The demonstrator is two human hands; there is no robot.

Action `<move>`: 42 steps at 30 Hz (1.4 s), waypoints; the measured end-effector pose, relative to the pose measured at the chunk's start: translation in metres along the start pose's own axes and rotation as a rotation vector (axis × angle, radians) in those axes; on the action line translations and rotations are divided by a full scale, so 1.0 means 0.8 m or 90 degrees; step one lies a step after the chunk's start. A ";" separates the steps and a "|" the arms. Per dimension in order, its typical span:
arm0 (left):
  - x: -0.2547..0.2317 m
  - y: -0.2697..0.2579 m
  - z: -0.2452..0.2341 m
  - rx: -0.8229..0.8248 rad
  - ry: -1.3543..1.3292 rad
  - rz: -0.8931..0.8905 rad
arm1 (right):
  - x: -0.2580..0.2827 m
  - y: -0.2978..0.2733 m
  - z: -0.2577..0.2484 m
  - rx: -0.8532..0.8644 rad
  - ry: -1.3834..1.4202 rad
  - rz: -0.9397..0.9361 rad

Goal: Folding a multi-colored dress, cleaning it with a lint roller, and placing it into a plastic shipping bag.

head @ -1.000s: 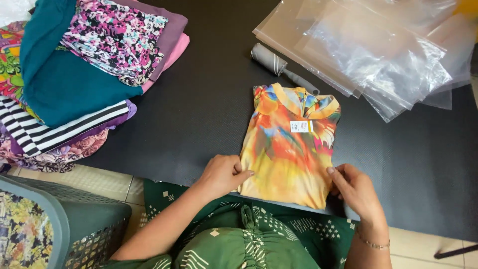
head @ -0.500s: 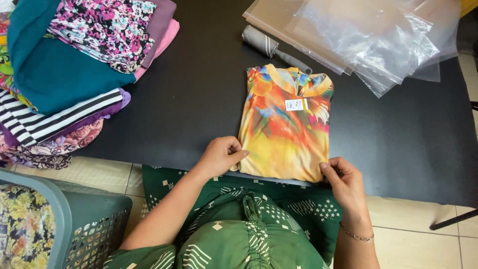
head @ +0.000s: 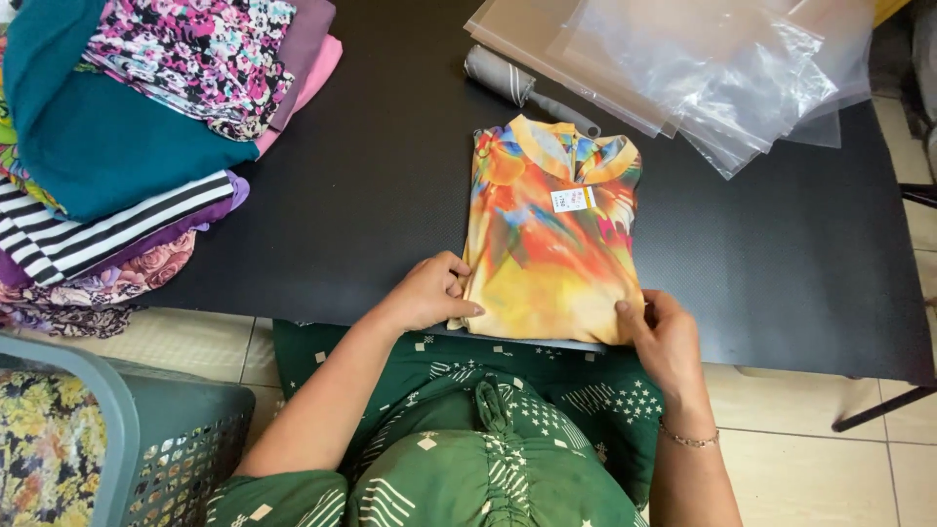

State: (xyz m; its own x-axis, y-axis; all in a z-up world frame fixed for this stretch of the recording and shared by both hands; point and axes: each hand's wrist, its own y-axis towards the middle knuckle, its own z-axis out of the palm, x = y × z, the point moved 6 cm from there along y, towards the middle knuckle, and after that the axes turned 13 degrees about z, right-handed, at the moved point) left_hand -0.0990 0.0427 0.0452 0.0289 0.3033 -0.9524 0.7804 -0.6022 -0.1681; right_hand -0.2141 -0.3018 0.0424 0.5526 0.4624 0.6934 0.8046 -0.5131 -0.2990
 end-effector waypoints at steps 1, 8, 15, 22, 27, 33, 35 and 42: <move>0.000 0.000 0.000 0.000 0.001 0.002 | -0.010 0.007 -0.001 -0.002 0.001 -0.002; 0.006 -0.013 -0.001 0.093 -0.095 -0.041 | -0.057 0.035 0.004 0.071 0.050 0.043; -0.013 -0.017 0.004 0.081 -0.111 -0.012 | -0.038 0.015 -0.002 0.082 0.138 0.035; 0.005 -0.006 0.016 -0.017 -0.110 0.148 | -0.049 0.001 -0.004 0.074 0.176 0.044; 0.023 -0.001 0.030 -0.061 -0.315 0.136 | -0.073 0.014 0.000 0.058 0.289 0.030; 0.007 -0.018 0.002 -0.002 0.015 0.017 | -0.068 0.007 0.000 0.057 0.199 0.051; -0.011 -0.023 -0.004 -0.012 0.042 -0.007 | -0.048 0.000 -0.004 0.046 0.122 0.054; -0.061 -0.038 -0.014 0.032 0.289 -0.043 | 0.046 -0.021 -0.038 -0.086 -0.230 -0.070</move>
State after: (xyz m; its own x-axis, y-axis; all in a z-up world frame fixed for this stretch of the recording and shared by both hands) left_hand -0.1175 0.0546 0.0992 0.2589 0.6293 -0.7327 0.7587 -0.6020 -0.2490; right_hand -0.2138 -0.2979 0.0927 0.5256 0.7318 0.4339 0.8403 -0.5263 -0.1302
